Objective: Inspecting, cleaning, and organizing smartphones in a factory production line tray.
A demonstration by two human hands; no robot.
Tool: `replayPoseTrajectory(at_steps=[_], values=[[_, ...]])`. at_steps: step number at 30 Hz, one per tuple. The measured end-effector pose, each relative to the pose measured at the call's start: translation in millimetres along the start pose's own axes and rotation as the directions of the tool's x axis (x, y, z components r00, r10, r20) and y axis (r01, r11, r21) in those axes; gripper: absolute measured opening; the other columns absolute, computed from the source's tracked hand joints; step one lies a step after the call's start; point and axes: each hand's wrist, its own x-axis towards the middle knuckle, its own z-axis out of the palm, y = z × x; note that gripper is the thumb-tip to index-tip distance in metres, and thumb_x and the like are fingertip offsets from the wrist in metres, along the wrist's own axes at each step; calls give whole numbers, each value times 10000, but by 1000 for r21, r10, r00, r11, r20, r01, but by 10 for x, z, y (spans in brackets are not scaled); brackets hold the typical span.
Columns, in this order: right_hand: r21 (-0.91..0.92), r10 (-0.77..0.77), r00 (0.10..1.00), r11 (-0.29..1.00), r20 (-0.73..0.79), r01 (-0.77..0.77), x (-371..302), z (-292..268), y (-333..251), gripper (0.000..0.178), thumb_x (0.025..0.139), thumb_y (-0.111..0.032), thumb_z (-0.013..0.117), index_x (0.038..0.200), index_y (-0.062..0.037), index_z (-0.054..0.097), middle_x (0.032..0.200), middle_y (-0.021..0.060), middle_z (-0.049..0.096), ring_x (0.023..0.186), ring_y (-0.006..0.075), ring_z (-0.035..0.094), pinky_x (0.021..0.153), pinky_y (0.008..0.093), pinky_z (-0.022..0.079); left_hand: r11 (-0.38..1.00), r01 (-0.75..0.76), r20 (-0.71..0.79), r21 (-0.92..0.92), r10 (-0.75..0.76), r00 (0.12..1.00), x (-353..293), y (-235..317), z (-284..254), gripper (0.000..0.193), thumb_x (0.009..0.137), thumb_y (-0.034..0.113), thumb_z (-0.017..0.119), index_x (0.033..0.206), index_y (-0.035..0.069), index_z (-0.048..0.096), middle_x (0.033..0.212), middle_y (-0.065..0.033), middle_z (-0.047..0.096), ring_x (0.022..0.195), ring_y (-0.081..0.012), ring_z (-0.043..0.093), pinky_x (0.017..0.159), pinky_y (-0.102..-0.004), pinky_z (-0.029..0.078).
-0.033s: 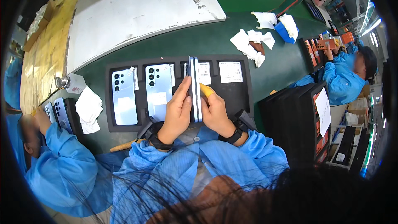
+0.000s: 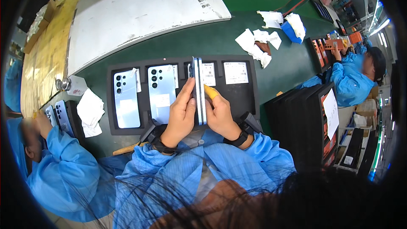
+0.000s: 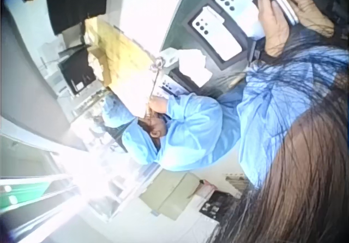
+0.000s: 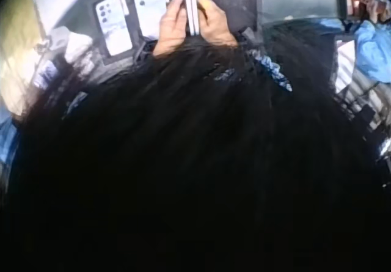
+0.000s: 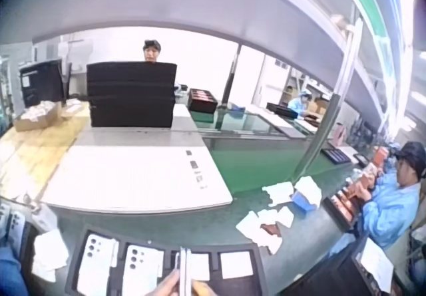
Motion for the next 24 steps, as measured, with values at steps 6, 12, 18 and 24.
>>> replayPoseTrajectory(at_steps=[6, 12, 18, 24], values=[[-4, -13, 1000, 1000, 5, 13, 14, -18, 7, 340, 854, 53, 505, 1193, 66, 523, 1056, 217, 604, 912, 352, 639, 782, 358, 511, 999, 28, 9, 18, -28, 1000, 22, 9, 9, 488, 929, -39, 411, 1414, -17, 362, 1397, -204, 444, 1277, -272, 458, 1047, -328, 365], [17, -15, 1000, 1000, 4, 15, 24, -6, 21, 343, 858, 58, 503, 1200, 66, 516, 1028, 200, 604, 882, 317, 649, 758, 340, 518, 997, 75, 9, -17, -75, 997, 7, -16, 19, 507, 928, -47, 405, 1429, -18, 332, 1403, -198, 434, 1259, -256, 477, 1020, -322, 396], [8, -16, 1000, 1000, 14, 15, 28, -8, 4, 346, 857, 61, 499, 1203, 76, 509, 1054, 204, 598, 899, 316, 647, 766, 337, 518, 993, 96, -10, -73, -97, 995, 11, 10, 30, 529, 913, -56, 428, 1431, -7, 333, 1426, -209, 409, 1253, -265, 482, 1001, -329, 415], [-2, -14, 1000, 1000, 21, 14, 23, 3, 27, 356, 856, 64, 494, 1211, 87, 501, 1099, 219, 585, 943, 331, 638, 794, 351, 518, 998, 59, -38, -20, -60, 998, 12, -8, 45, 532, 909, -62, 429, 1429, -14, 326, 1405, -217, 427, 1208, -260, 516, 989, -332, 428]])
